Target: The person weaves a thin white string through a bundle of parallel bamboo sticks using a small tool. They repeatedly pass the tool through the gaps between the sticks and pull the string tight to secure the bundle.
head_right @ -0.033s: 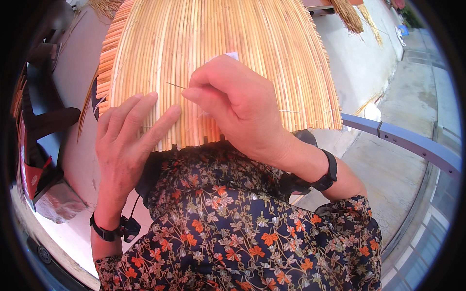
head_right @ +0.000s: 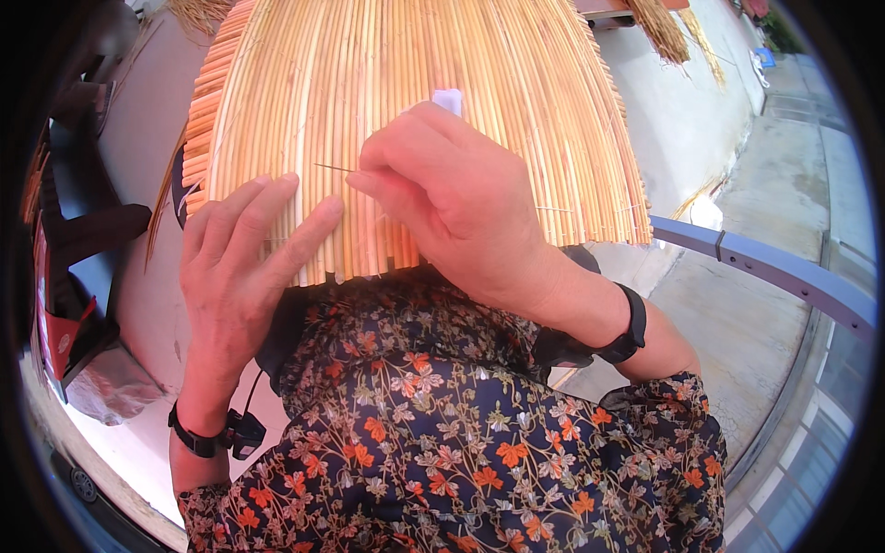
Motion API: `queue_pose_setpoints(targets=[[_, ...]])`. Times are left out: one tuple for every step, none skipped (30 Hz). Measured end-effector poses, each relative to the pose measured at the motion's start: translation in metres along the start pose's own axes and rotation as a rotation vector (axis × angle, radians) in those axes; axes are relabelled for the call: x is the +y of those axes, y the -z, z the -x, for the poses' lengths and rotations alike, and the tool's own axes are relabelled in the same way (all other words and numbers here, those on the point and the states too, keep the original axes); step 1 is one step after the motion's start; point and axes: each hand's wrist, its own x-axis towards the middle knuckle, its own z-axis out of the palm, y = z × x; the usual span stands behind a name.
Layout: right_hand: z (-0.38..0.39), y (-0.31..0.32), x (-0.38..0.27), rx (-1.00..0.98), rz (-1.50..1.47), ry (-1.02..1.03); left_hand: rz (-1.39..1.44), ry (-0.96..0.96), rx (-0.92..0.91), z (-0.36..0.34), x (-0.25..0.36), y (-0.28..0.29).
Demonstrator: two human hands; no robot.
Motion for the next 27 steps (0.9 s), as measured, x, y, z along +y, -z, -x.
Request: queue_pose_setpoints(targets=[[-0.003, 0.005, -0.002, -0.026, 0.127, 0.088, -0.003, -0.002, 0.005, -0.001, 0.0, -0.002], [-0.004, 0.009, -0.004, -0.054, 0.253, 0.176, -0.006, -0.025, 0.036, -0.002, 0.0, -0.003], [-0.004, 0.012, -0.004, -0.094, 0.294, 0.189, -0.01, -0.047, 0.066, -0.004, 0.0, -0.004], [-0.003, 0.016, -0.004, -0.131, 0.339, 0.2, -0.012, -0.076, 0.097, -0.005, 0.0, -0.006], [-0.001, 0.019, -0.003, -0.169, 0.383, 0.21, -0.007, -0.092, 0.092, -0.005, 0.0, -0.009], [0.001, 0.02, -0.002, -0.198, 0.38, 0.182, -0.003, -0.108, 0.087, -0.004, 0.0, -0.012], [0.003, 0.02, 0.0, -0.226, 0.372, 0.156, -0.003, -0.122, 0.079, -0.003, 0.0, -0.014], [0.004, 0.021, 0.001, -0.253, 0.363, 0.131, 0.0, -0.122, 0.075, -0.003, 0.001, -0.015], [0.005, 0.022, 0.001, -0.316, 0.336, 0.079, 0.001, -0.122, 0.071, -0.004, 0.002, -0.014], [0.005, 0.024, 0.001, -0.378, 0.31, 0.028, 0.003, -0.122, 0.068, -0.004, 0.003, -0.014], [0.005, 0.025, 0.001, -0.44, 0.283, -0.023, 0.007, -0.12, 0.063, -0.004, 0.003, -0.014], [0.004, 0.027, 0.001, -0.481, 0.218, -0.044, 0.011, -0.117, 0.059, -0.005, 0.004, -0.013], [0.004, 0.029, 0.0, -0.518, 0.154, -0.067, 0.015, -0.118, 0.054, -0.006, 0.004, -0.012], [0.004, 0.03, 0.0, -0.554, 0.09, -0.089, 0.02, -0.12, 0.053, -0.007, 0.004, -0.012], [0.005, 0.031, 0.002, -0.549, 0.043, -0.08, 0.024, -0.122, 0.052, -0.007, 0.003, -0.012], [0.007, 0.03, 0.005, -0.542, -0.003, -0.071, 0.028, -0.125, 0.051, -0.008, 0.003, -0.011], [0.008, 0.031, 0.006, -0.537, -0.028, -0.056, 0.03, -0.125, 0.05, -0.008, 0.003, -0.011], [0.008, 0.031, 0.007, -0.533, -0.054, -0.04, 0.032, -0.125, 0.049, -0.008, 0.003, -0.011], [0.007, 0.032, 0.008, -0.533, -0.06, -0.018, 0.033, -0.122, 0.047, -0.008, 0.003, -0.012], [0.006, 0.033, 0.006, -0.55, -0.048, 0.005, 0.036, -0.118, 0.047, -0.008, 0.004, -0.011], [0.004, 0.035, 0.005, -0.567, -0.035, 0.027, 0.039, -0.114, 0.048, -0.008, 0.004, -0.01], [-0.002, 0.038, -0.002, -0.601, -0.003, 0.048, 0.044, -0.112, 0.048, -0.009, 0.004, -0.01], [-0.006, 0.039, -0.006, -0.635, 0.029, 0.069, 0.046, -0.11, 0.046, -0.009, 0.004, -0.01], [-0.007, 0.04, -0.007, -0.648, 0.033, 0.064, 0.049, -0.108, 0.043, -0.009, 0.004, -0.01], [-0.007, 0.04, -0.008, -0.661, 0.036, 0.061, 0.049, -0.105, 0.041, -0.009, 0.004, -0.01], [-0.008, 0.04, -0.009, -0.674, 0.039, 0.058, 0.048, -0.106, 0.04, -0.008, 0.004, -0.01], [-0.009, 0.041, -0.011, -0.691, 0.057, 0.049, 0.047, -0.106, 0.038, -0.008, 0.004, -0.009]])
